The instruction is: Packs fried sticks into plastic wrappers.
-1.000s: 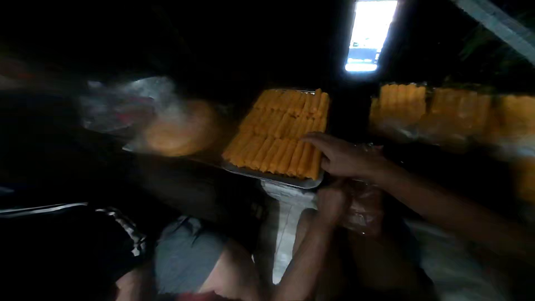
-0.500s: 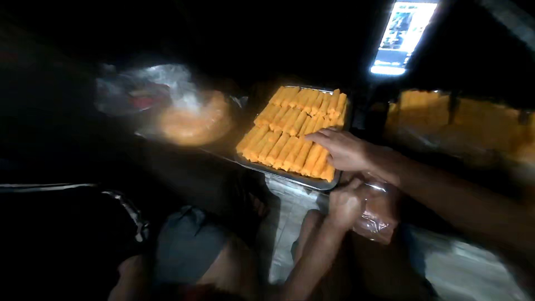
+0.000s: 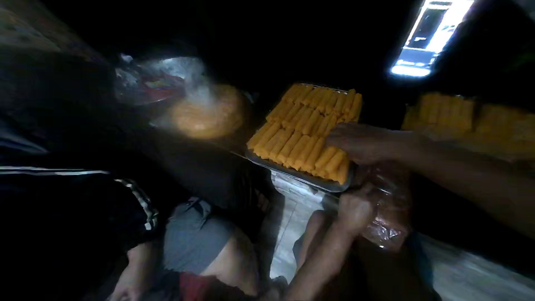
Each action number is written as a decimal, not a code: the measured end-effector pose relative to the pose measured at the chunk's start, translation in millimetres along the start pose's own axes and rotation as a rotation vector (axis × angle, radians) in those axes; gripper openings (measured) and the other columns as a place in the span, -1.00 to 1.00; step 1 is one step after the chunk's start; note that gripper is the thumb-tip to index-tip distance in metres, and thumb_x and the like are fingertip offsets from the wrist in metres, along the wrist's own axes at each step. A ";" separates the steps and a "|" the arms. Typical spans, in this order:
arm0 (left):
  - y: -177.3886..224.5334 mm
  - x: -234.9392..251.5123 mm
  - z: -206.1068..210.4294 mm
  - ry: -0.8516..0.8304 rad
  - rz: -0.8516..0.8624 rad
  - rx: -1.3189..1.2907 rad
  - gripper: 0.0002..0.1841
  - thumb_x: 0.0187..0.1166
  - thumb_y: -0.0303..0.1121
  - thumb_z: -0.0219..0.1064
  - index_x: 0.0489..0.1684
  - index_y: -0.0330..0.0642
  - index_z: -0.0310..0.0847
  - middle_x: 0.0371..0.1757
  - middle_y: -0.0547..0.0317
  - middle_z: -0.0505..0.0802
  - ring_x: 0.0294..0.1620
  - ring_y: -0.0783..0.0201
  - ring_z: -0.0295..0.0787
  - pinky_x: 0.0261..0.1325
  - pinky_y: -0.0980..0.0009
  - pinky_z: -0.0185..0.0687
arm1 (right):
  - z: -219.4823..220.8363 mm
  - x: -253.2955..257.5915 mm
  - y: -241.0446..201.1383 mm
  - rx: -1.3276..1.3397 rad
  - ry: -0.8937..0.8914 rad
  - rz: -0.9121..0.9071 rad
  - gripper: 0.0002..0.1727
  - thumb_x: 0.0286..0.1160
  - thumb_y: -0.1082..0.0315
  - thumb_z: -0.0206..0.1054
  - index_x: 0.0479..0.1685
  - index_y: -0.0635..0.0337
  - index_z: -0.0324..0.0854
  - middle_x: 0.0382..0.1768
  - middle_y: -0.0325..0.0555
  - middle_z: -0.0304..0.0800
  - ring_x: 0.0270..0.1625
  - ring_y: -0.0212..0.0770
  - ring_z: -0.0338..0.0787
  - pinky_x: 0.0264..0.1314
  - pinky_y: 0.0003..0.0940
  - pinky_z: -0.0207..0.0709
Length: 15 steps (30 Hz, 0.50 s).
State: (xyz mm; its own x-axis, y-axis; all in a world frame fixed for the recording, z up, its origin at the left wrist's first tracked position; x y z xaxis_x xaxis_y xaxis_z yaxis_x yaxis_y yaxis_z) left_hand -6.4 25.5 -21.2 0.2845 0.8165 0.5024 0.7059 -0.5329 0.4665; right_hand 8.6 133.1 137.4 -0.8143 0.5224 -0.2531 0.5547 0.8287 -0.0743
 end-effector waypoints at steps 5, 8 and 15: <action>3.5 1.3 -3.1 0.031 -0.015 -0.011 -0.82 0.35 -0.50 0.44 -0.21 -0.09 0.93 0.04 0.08 0.93 -0.28 0.07 0.93 -0.37 0.08 0.82 | 1.3 27.4 -0.5 0.163 0.186 -0.110 -0.39 0.17 0.73 0.46 0.36 0.26 0.61 0.42 0.13 0.63 0.55 0.20 0.53 0.56 0.16 0.40; 4.9 0.9 -5.0 0.003 -0.022 -0.019 -0.84 0.35 -0.50 0.46 -0.21 -0.09 0.93 0.05 0.07 0.93 -0.22 0.05 0.93 -0.32 0.06 0.83 | 13.4 41.9 -1.8 0.200 0.175 -0.138 -0.32 0.15 0.74 0.43 0.43 0.24 0.58 0.53 0.13 0.55 0.62 0.17 0.48 0.63 0.09 0.39; 4.7 0.3 -2.6 0.020 -0.019 -0.011 -0.89 0.34 -0.48 0.47 -0.30 -0.12 0.91 0.04 0.08 0.93 -0.22 0.08 0.93 -0.33 0.09 0.83 | 17.2 42.2 -10.9 0.105 0.160 -0.041 -0.20 -0.01 0.72 0.56 0.46 0.16 0.57 0.40 0.14 0.62 0.54 0.23 0.53 0.55 0.15 0.44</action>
State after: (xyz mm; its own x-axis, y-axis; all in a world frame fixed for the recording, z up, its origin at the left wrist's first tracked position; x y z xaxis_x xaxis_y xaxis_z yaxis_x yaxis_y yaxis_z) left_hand -4.6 22.6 -17.0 0.2583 0.8219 0.5077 0.7038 -0.5201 0.4839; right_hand -28.9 142.7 111.0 -0.8487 0.5209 -0.0913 0.5285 0.8287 -0.1841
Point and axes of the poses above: each hand's wrist, its own x-axis towards the middle knuckle, its own z-axis out of the palm, y = z × x, the point moved 3 cm from there along x, towards the middle knuckle
